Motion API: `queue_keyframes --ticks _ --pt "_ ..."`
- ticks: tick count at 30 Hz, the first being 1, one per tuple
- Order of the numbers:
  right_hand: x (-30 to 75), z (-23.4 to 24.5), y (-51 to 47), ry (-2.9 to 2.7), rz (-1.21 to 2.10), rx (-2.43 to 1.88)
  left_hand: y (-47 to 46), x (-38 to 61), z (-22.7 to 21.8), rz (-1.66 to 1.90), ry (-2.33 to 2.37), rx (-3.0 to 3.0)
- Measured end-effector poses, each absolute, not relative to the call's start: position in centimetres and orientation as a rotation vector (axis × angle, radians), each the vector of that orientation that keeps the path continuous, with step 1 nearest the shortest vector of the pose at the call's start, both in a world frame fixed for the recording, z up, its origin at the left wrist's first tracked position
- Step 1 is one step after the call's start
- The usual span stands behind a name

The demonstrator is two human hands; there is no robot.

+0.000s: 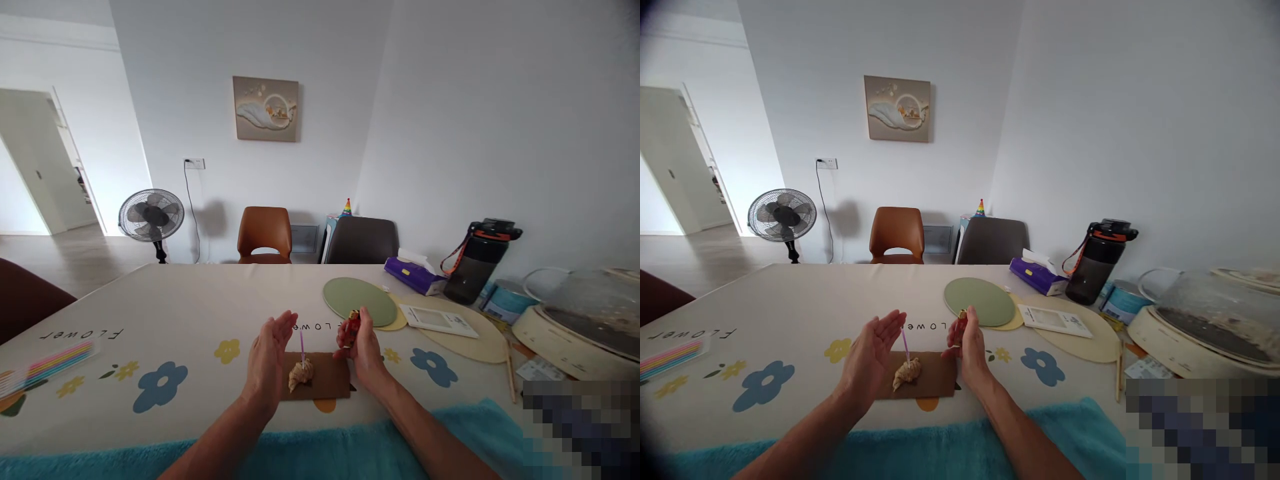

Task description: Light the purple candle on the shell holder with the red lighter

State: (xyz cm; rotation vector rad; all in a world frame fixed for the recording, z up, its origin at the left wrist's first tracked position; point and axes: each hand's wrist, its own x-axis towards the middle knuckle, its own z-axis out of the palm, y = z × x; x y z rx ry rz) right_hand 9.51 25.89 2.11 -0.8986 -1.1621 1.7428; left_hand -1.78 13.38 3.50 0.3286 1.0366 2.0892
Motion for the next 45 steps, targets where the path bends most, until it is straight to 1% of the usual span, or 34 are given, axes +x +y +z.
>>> queue_keyframes --ticks 11,15,21,29,34,38,45 --pt "9.3 2.3 25.5 -1.225 1.874 -0.974 13.5 -1.9 3.3 2.1 1.056 0.289" --pt "9.1 2.5 25.2 -1.269 1.852 -1.019 13.2 -1.5 3.8 2.106 1.038 0.288" --pt "8.5 2.8 24.5 -1.369 1.718 -1.039 12.9 -1.3 4.3 2.096 1.056 0.268" --pt "8.3 3.8 23.0 -1.705 1.554 -1.002 12.8 -1.2 4.1 2.076 1.081 0.322" --pt "8.1 4.6 22.1 -2.011 1.243 -0.966 12.7 -1.0 4.4 2.08 1.084 0.305" --pt "8.0 5.0 21.8 -2.144 1.029 -0.928 12.9 -1.1 4.3 2.081 1.083 0.306" --pt "7.9 5.3 21.7 -2.16 0.961 -0.931 12.9 -1.1 4.4 2.084 1.075 0.304"
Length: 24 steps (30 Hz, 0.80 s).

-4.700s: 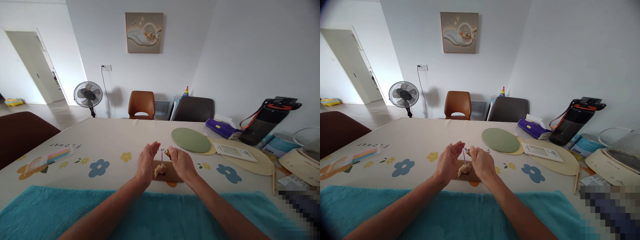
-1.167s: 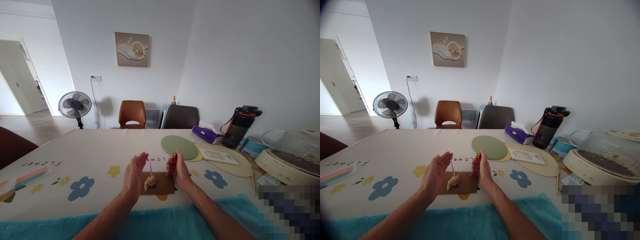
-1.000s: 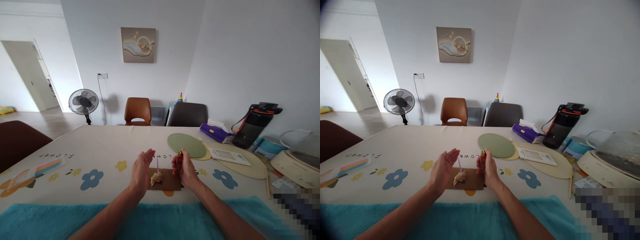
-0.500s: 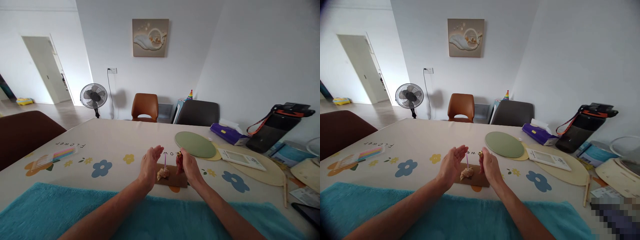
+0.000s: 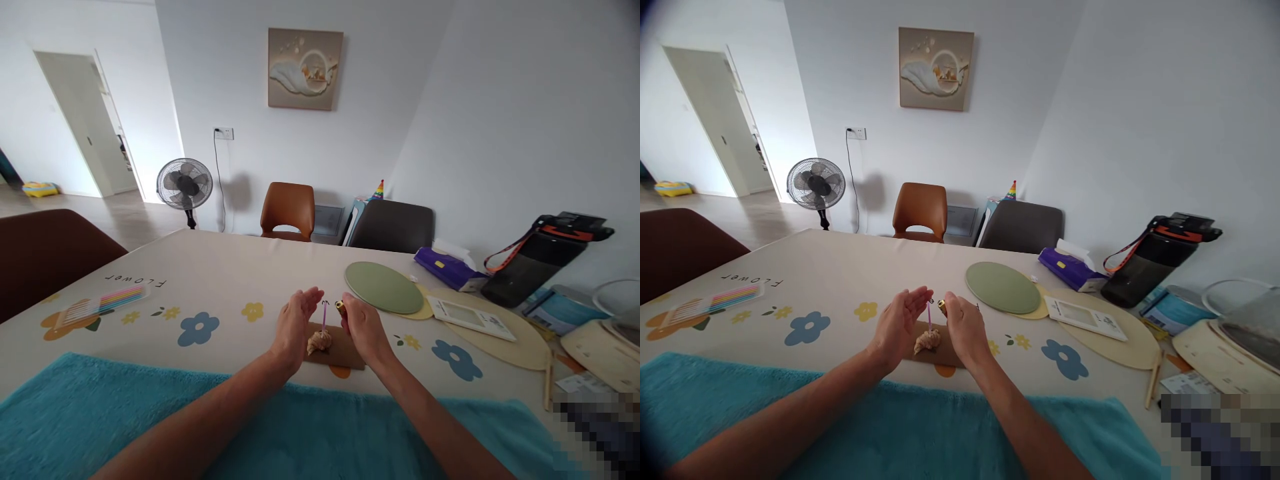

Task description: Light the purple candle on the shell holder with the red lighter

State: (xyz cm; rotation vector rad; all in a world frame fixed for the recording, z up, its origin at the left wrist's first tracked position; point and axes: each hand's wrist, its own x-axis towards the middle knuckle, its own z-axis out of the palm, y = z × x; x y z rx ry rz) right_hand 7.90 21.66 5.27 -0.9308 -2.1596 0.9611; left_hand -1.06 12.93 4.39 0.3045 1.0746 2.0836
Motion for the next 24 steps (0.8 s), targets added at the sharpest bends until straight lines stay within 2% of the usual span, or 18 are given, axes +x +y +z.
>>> queue_keyframes --ticks 13,24 --pt "7.88 5.45 21.38 -2.157 0.992 -0.903 12.85 -0.96 4.57 2.104 1.045 0.314" --pt "7.87 5.31 21.76 -2.208 0.888 -0.916 12.97 -1.02 4.42 2.106 1.037 0.3"
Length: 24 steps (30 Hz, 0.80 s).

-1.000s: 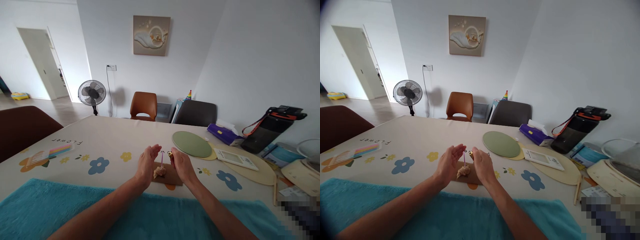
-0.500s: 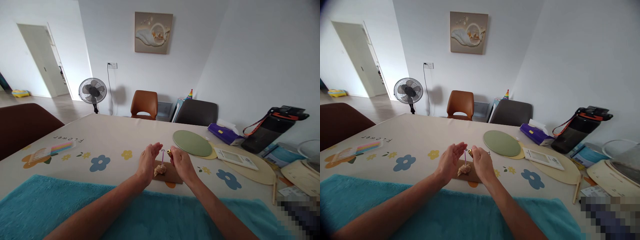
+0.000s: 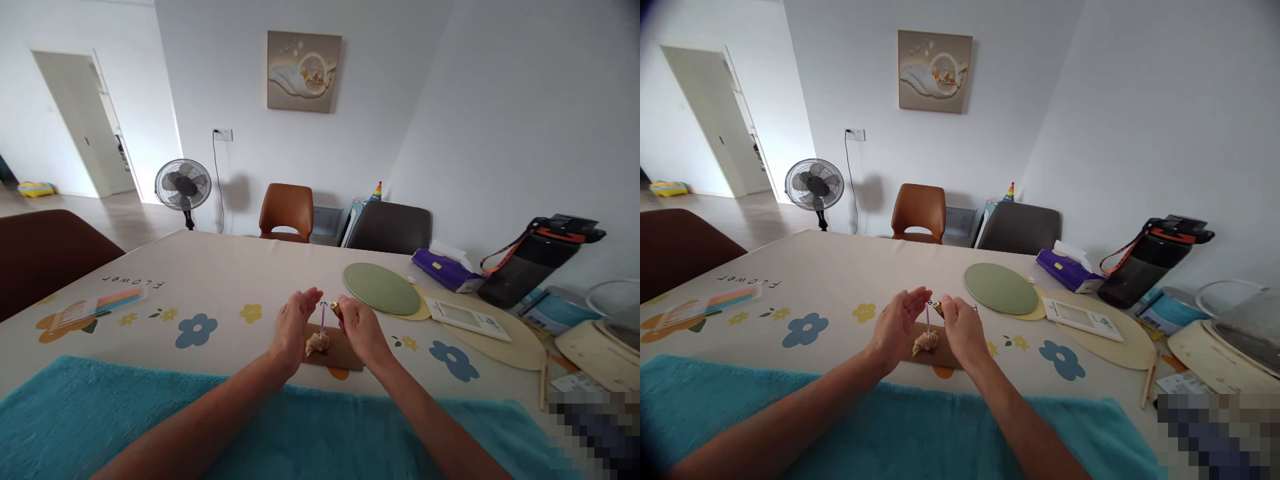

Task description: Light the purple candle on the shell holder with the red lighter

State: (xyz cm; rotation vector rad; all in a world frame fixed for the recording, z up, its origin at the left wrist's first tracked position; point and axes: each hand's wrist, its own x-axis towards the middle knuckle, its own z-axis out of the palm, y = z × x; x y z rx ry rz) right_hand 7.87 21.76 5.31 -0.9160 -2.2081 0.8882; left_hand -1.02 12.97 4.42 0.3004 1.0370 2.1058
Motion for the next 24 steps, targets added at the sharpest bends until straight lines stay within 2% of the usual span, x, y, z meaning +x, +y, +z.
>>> queue_keyframes --ticks 10,20,24 --pt "7.95 4.97 22.01 -2.299 0.639 -0.96 12.96 -1.05 4.59 2.114 1.031 0.301" --pt "8.1 5.22 22.0 -2.33 0.558 -1.008 12.82 -1.03 4.92 2.104 1.044 0.274" --pt "8.07 5.24 22.09 -2.291 0.626 -0.991 12.8 -1.09 4.91 2.104 1.035 0.281"
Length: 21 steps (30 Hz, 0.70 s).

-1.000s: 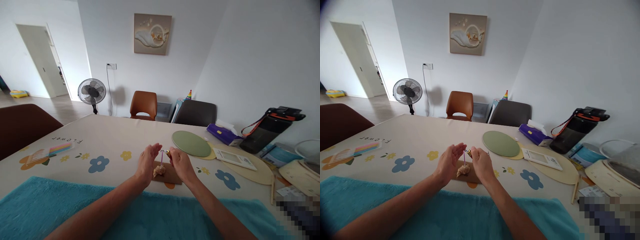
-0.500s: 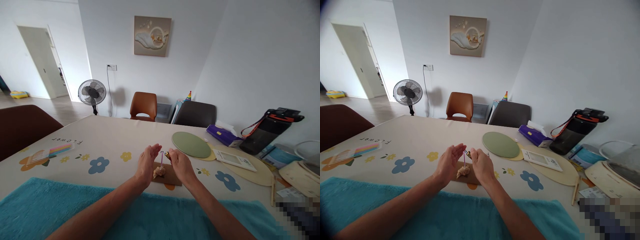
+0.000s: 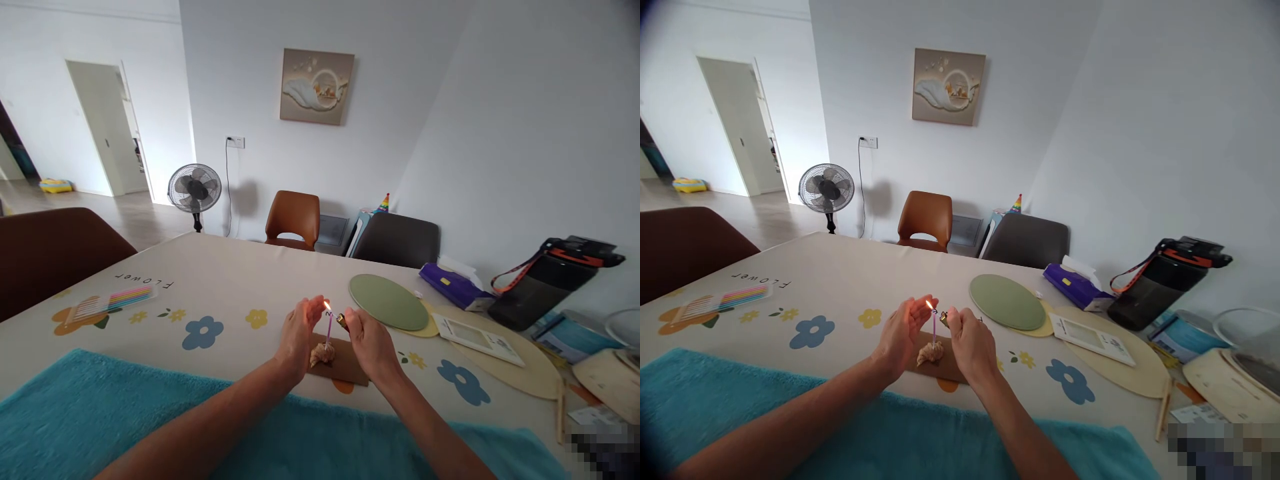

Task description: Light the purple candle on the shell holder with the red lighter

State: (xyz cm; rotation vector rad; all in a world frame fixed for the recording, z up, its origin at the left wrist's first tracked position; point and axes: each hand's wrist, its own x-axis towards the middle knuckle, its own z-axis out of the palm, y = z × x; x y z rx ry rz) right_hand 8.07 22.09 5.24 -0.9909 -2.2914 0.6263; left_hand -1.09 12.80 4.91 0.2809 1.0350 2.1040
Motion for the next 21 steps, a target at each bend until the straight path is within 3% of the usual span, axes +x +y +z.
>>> queue_keyframes --ticks 3,7,10,21 --pt "8.1 5.1 22.3 -2.191 0.897 -0.968 12.9 -1.2 4.7 2.105 1.015 0.289" --pt "8.2 4.9 22.9 -1.782 1.512 -1.085 13.0 -1.4 4.2 2.095 0.995 0.306" --pt "8.6 4.6 23.7 -1.489 1.749 -1.097 13.0 -1.5 4.0 2.088 1.014 0.312" --pt "9.4 2.0 27.1 -1.093 1.758 -0.995 12.3 -0.8 5.1 2.063 1.041 0.291"
